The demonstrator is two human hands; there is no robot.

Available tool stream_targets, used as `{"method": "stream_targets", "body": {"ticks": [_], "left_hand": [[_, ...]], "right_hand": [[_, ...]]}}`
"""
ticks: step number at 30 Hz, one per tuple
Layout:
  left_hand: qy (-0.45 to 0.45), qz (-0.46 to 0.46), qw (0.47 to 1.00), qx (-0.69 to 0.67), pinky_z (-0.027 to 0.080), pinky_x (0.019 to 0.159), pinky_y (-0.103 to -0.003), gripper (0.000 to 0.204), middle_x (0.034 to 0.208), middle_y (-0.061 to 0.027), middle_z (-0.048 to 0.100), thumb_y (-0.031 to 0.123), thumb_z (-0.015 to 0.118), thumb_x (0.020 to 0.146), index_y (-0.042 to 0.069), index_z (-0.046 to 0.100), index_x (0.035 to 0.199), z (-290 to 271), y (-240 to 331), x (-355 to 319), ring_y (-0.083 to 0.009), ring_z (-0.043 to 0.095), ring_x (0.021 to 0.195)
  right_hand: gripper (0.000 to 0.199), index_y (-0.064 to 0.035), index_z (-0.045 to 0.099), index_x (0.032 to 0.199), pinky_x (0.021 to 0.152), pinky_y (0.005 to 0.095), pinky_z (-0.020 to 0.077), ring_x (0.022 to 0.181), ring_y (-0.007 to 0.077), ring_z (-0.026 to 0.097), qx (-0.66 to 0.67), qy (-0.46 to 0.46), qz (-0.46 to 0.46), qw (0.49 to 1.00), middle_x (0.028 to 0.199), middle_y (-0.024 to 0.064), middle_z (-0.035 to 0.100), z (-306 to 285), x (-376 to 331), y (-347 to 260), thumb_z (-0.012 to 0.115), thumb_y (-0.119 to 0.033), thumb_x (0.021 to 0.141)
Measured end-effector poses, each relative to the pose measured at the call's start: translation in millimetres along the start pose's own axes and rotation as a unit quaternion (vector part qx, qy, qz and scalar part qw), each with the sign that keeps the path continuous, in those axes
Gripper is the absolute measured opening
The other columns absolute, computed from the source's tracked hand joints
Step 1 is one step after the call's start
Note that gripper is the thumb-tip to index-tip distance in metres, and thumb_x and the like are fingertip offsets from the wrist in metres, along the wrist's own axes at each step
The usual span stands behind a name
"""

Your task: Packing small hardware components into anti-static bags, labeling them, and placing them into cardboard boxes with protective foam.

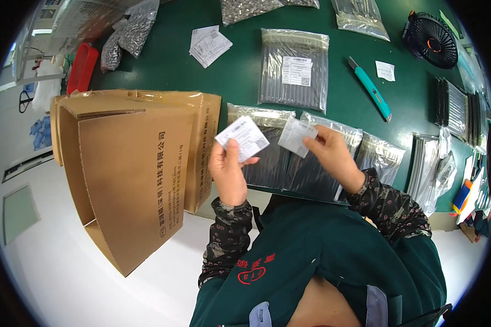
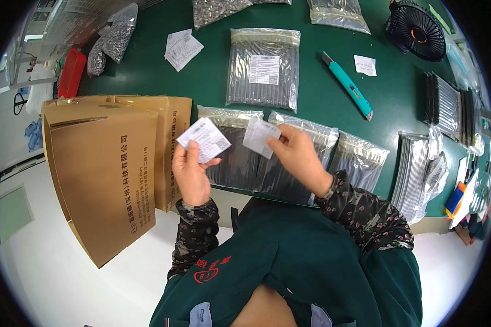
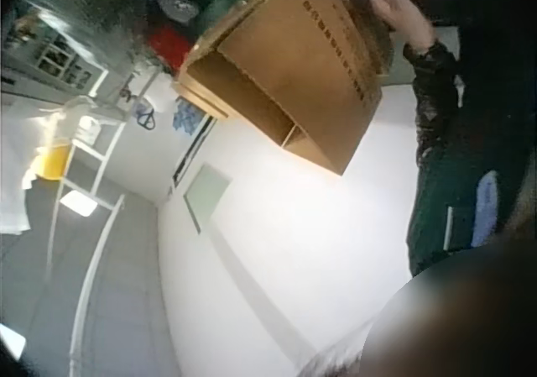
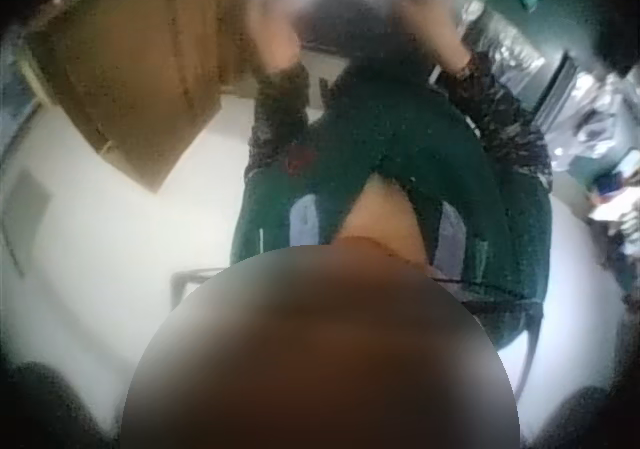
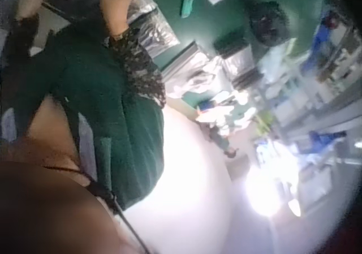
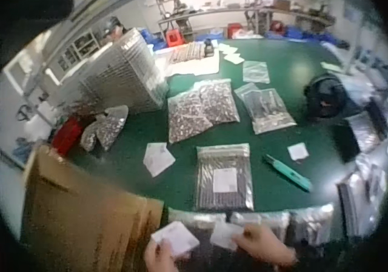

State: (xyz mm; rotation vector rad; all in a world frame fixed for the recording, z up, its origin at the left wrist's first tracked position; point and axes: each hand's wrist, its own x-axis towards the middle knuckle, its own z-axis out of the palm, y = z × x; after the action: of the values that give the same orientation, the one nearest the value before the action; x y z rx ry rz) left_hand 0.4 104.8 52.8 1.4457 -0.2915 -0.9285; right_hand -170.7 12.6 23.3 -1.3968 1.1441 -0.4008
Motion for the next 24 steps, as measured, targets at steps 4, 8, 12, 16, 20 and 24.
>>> {"method": "stream_targets", "body": {"ticks": [4, 8, 12, 16, 20, 24], "left_hand": [[0.03, 0.041, 0.999, 0.014, 0.053, 0.054, -0.023, 0.024, 0.093, -0.0086, 0.06, 0.02, 0.044, 0.091, 0.0, 0.05, 0.102, -11, 13, 1, -0.0135, 0.061, 0.077], [0.042, 0.046, 0.998, 0.009, 0.053, 0.054, -0.023, 0.023, 0.093, -0.0086, 0.06, 0.019, 0.044, 0.091, -0.001, 0.049, 0.102, -14, 15, 0, -0.0131, 0.062, 0.077], [0.041, 0.045, 0.998, -0.002, 0.053, 0.054, -0.023, 0.024, 0.093, -0.0085, 0.06, 0.019, 0.044, 0.091, -0.001, 0.049, 0.104, -17, 13, -1, -0.0129, 0.062, 0.077], [0.043, 0.049, 0.998, -0.003, 0.053, 0.053, -0.022, 0.024, 0.094, -0.0086, 0.06, 0.018, 0.044, 0.091, -0.001, 0.049, 0.104, -22, 12, -2, -0.0129, 0.062, 0.076], [0.016, 0.023, 1.0, -0.004, 0.054, 0.054, -0.024, 0.022, 0.093, -0.0091, 0.06, 0.015, 0.044, 0.091, -0.001, 0.049, 0.105, -16, 9, -4, -0.0139, 0.062, 0.076], [-0.088, -0.046, 0.995, -0.005, 0.053, 0.055, -0.023, 0.023, 0.094, -0.008, 0.059, 0.016, 0.046, 0.09, -0.002, 0.051, 0.105, 2, 3, -15, -0.0129, 0.061, 0.076]], "right_hand": [[0.021, 0.0013, 0.055, 0.074, 0.052, 0.0363, 0.0429, 0.056, 0.03, 0.056, -0.047, -0.076, -0.003, 0.996, 0.061, 0.0165, 0.055, 34, -9, -3, 0.06, -0.019, 0.074], [0.023, 0.0013, 0.053, 0.079, 0.053, 0.0367, 0.0433, 0.058, 0.0294, 0.057, -0.148, -0.091, -0.036, 0.984, 0.062, 0.0144, 0.056, 63, 2, -3, 0.062, -0.019, 0.074], [0.028, -0.0002, 0.049, 0.09, 0.05, 0.0379, 0.0415, 0.057, 0.03, 0.057, -0.225, -0.044, -0.06, 0.972, 0.058, 0.0112, 0.055, 70, 9, -8, 0.064, -0.017, 0.073], [0.03, -0.0018, 0.048, 0.094, 0.049, 0.035, 0.0419, 0.055, 0.0271, 0.056, -0.25, -0.048, -0.023, 0.967, 0.058, 0.0098, 0.054, 56, 3, -17, 0.064, -0.016, 0.073], [0.026, 0.0, 0.051, 0.091, 0.054, 0.0279, 0.0445, 0.055, 0.0205, 0.055, -0.112, -0.052, -0.034, 0.992, 0.067, 0.0092, 0.059, 34, -3, -20, 0.061, -0.021, 0.079], [0.029, 0.0024, 0.057, 0.082, 0.051, 0.0219, 0.0406, 0.058, 0.0057, 0.047, 0.081, -0.059, -0.051, 0.994, 0.063, 0.0022, 0.055, 25, -1, -28, 0.066, -0.025, 0.078]]}}
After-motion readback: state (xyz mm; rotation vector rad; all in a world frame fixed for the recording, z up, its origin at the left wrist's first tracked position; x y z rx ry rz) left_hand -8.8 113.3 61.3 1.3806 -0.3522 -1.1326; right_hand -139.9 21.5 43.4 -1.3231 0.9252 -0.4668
